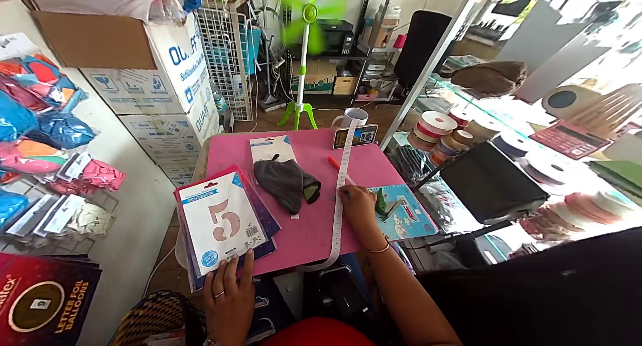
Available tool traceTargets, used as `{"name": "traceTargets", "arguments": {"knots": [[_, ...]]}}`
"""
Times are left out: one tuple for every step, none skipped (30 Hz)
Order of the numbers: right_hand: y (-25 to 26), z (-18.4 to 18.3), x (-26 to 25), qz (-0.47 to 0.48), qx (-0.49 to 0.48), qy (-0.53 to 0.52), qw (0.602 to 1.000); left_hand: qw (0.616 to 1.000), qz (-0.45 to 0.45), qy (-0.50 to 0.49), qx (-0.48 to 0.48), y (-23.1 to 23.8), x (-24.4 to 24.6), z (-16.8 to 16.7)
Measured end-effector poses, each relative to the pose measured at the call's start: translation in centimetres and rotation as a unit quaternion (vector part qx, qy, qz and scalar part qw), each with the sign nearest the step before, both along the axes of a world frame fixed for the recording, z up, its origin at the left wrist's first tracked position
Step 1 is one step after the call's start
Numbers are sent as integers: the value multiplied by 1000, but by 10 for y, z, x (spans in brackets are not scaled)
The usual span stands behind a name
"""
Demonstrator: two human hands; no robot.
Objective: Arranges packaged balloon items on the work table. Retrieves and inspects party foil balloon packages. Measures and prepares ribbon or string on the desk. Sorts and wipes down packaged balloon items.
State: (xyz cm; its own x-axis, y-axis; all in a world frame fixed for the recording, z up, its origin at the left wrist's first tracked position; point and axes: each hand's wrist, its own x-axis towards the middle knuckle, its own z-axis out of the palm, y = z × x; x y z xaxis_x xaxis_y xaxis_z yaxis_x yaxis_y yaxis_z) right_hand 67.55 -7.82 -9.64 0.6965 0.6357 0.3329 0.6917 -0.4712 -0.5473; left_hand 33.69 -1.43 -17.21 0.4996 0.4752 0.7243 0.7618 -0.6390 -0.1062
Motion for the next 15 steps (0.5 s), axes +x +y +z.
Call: {"name": "traceTargets", "arguments": {"knots": [[0, -1, 0, -1, 0, -8, 1000, 1000, 0, -2, 1, 0, 0, 0], [0, -2, 1, -2, 0, -14, 1000, 1000, 0, -3, 2, 0, 0, 0], [0, -2, 1, -3, 1, -16, 1000, 1000, 1, -3, 3, 0, 0, -1], [0, -2, 2, -5, 3, -15, 1000, 1000, 2, -3, 3, 0, 0, -1], [0, -2, 2, -6, 8, -16, 1000, 1000, 1, -2, 3, 0, 0, -1], [0, -2, 2, -8, 14, -17, 1000, 1000, 2, -1, 3, 0, 0, -1], [0, -2, 2, -12, 17, -19, 1000, 1000, 2, 0, 2, 0, -1, -1], [1, -3, 2, -15, 21, -23, 999, 1000, 0, 1, 2, 0, -1, -1], [1, -3, 2, -19, 24, -30, 999, 1000, -1, 0, 2, 0, -1, -1], [1, -3, 2, -21, 23, -37, 999, 1000, 0, 1, 2, 0, -1, -1], [1, -4, 2, -21, 19, -47, 998, 1000, 0, 2, 3, 0, -1, -1], [2, -4, 2, -19, 14, -59, 998, 1000, 1, 3, 3, 0, -1, -1], [2, -4, 2, -15, 4, -69, 997, 1000, 1, 3, 4, 0, -1, -1], [2, -4, 1, -9, -6, -79, 997, 1000, 1, 3, 5, 0, -1, -1], [2, -4, 1, -4, -16, -86, 996, 1000, 2, 3, 5, 0, -1, -1]]}}
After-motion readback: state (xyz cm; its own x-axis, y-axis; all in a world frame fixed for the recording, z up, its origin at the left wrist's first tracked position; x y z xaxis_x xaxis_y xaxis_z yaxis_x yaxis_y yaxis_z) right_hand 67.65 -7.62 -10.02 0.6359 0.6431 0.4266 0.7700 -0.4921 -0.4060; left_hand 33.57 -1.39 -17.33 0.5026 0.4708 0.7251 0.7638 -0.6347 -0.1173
